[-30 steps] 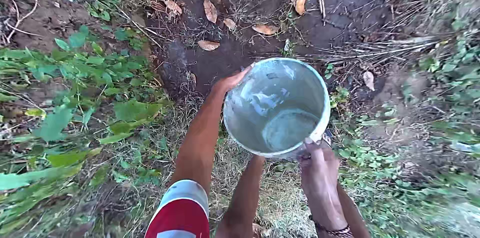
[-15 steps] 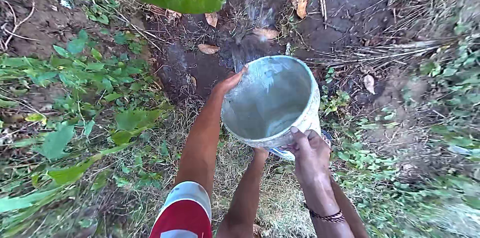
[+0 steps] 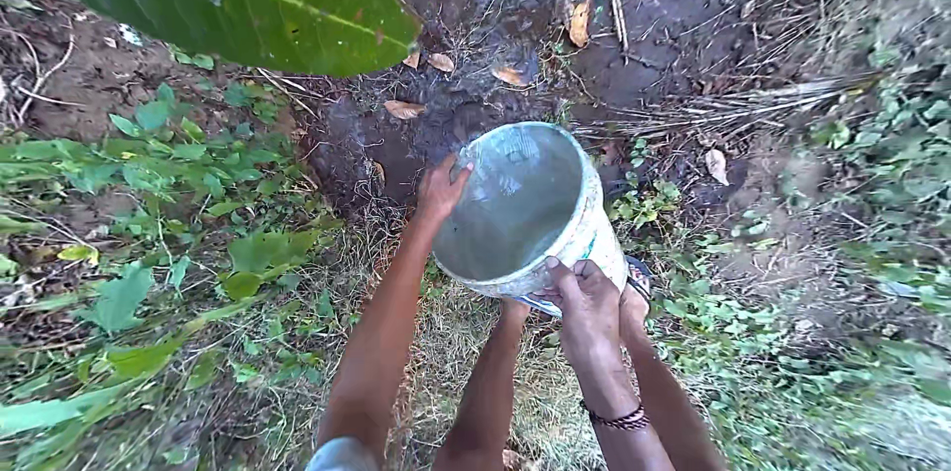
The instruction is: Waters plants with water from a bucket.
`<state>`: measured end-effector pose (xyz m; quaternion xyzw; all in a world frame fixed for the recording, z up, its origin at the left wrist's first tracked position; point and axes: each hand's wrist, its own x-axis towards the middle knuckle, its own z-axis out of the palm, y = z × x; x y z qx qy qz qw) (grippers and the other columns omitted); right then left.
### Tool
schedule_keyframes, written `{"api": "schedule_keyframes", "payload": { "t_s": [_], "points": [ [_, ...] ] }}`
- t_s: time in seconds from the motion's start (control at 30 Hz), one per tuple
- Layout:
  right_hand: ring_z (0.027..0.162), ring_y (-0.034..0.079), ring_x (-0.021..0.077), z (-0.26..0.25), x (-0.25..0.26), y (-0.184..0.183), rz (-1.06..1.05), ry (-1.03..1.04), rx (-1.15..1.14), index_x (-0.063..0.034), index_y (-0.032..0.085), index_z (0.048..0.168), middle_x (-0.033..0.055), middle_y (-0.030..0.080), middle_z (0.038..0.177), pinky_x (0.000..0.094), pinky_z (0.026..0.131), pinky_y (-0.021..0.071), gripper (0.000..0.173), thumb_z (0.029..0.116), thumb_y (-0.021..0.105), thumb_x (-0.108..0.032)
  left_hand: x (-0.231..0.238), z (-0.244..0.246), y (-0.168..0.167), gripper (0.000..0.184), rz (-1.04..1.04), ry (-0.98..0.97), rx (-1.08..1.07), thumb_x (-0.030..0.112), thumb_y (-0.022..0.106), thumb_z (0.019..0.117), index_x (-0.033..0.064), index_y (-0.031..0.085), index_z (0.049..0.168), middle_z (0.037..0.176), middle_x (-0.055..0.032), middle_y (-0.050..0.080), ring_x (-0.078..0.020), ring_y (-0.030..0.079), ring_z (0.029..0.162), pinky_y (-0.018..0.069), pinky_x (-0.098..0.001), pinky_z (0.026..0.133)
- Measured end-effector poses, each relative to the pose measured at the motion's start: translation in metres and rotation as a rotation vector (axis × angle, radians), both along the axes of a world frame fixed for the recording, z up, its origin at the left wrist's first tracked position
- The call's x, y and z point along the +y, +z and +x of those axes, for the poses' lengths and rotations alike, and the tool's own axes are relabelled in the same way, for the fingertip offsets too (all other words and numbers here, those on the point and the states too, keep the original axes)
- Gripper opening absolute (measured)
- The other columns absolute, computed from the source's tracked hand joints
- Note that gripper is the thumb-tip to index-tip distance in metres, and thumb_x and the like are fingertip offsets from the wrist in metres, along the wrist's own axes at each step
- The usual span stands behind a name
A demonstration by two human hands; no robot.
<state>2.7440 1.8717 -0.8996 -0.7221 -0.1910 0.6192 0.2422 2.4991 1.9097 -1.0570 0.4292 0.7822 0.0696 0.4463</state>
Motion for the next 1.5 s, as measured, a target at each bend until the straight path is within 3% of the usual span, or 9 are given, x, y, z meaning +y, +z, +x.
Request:
{"api": "schedule_keyframes", "payload": {
  "t_s": [0.07,0.2,0.33,0.5,0.7,0.8,0.9,1.2,1.5],
  "points": [
    [0.054,0.069,0.02,-0.002,0.001,0.0,0.003,-0.008,0.019,0.0009,0.056,0.088,0.0087,0.065,0.066,0.0366,0.056,0.0652,0.019,0.0955,0.068,-0.011,-0.02,0.016,0.048,0.048,0.139,-0.07,-0.006,0.041,0.047,0.1079,0.0085,0.061,0.14,0.148,-0.0123,0.056,-0.0291,0.051,0.139,0.0398,-0.0543,0.116],
    [0.057,0.071,0.0209,-0.004,-0.001,-0.003,0.001,0.016,0.052,0.0019,0.057,0.09,0.0101,0.067,0.069,0.0368,0.057,0.0655,0.018,0.1017,0.061,-0.012,-0.064,0.058,0.13,0.046,0.215,-0.153,-0.237,0.045,0.048,0.1056,0.0099,0.075,0.118,0.128,-0.004,0.07,-0.0163,0.064,0.122,0.0521,-0.0431,0.106],
    [0.059,0.071,0.019,-0.003,-0.001,-0.003,0.008,0.052,0.059,0.0008,0.059,0.09,0.0091,0.068,0.07,0.0349,0.059,0.0647,0.019,0.1019,0.061,-0.013,-0.076,0.086,0.148,0.053,0.149,-0.218,-0.136,0.062,0.058,0.0954,0.0117,0.076,0.099,0.094,-0.0032,0.075,-0.0179,0.072,0.09,0.0581,-0.048,0.084],
    [0.065,0.074,0.0249,0.015,0.002,-0.005,0.019,0.077,0.191,0.0026,0.059,0.093,0.0131,0.072,0.074,0.0407,0.065,0.0668,0.02,0.1047,0.054,-0.013,-0.076,0.1,0.147,0.048,0.183,-0.205,-0.076,0.051,0.062,0.0976,0.0066,0.073,0.081,0.071,-0.0078,0.07,-0.0223,0.069,0.07,0.0547,-0.0478,0.073],
    [0.086,0.073,0.021,0.128,-0.032,-0.038,0.174,0.138,-0.255,0.0071,0.064,0.113,0.0142,0.072,0.096,0.0409,0.081,0.0627,0.03,0.1022,0.049,-0.016,-0.077,0.133,0.154,0.05,0.241,-0.229,-0.02,0.047,0.055,0.1023,0.0088,0.072,0.075,0.067,-0.0055,0.068,-0.0211,0.067,0.065,0.053,-0.0453,0.07],
    [0.119,0.062,0.0318,0.166,-0.065,-0.067,-0.125,0.002,-0.302,0.0028,0.049,0.143,0.025,0.058,0.137,0.0506,0.097,0.0538,0.05,0.1043,0.053,-0.027,-0.074,0.157,0.159,0.048,0.277,-0.24,0.029,0.047,0.057,0.1008,0.0102,0.073,0.074,0.067,-0.0042,0.07,-0.0194,0.068,0.064,0.0529,-0.0437,0.07],
    [0.136,0.048,0.0426,0.163,-0.082,-0.095,-0.407,-0.182,-0.154,-0.0067,0.041,0.153,0.0243,0.041,0.156,0.0651,0.1,0.047,0.059,0.1063,0.049,-0.042,-0.076,0.173,0.156,0.05,0.318,-0.245,0.096,0.051,0.056,0.101,0.0129,0.073,0.073,0.067,-0.002,0.07,-0.0176,0.067,0.063,0.0528,-0.0427,0.069],
    [0.135,0.052,0.0367,0.202,-0.111,-0.167,-0.457,-0.308,-0.046,-0.0206,0.036,0.157,0.0134,0.045,0.157,0.0668,0.096,0.0493,0.066,0.1044,0.041,-0.06,-0.094,0.2,0.161,0.048,0.298,-0.29,0.071,0.049,0.058,0.1011,0.0131,0.071,0.073,0.069,-0.0013,0.071,-0.0152,0.066,0.063,0.0518,-0.0398,0.07],
    [0.117,0.063,0.0368,0.199,-0.106,-0.148,-0.454,-0.214,-0.012,-0.0122,0.042,0.152,0.0218,0.055,0.141,0.0593,0.087,0.0562,0.063,0.1046,0.048,-0.054,-0.078,0.173,0.182,0.054,0.266,-0.178,0.053,0.047,0.055,0.1023,0.0072,0.069,0.069,0.063,-0.0071,0.066,-0.0222,0.065,0.062,0.0507,-0.0457,0.068]
  ]
}}
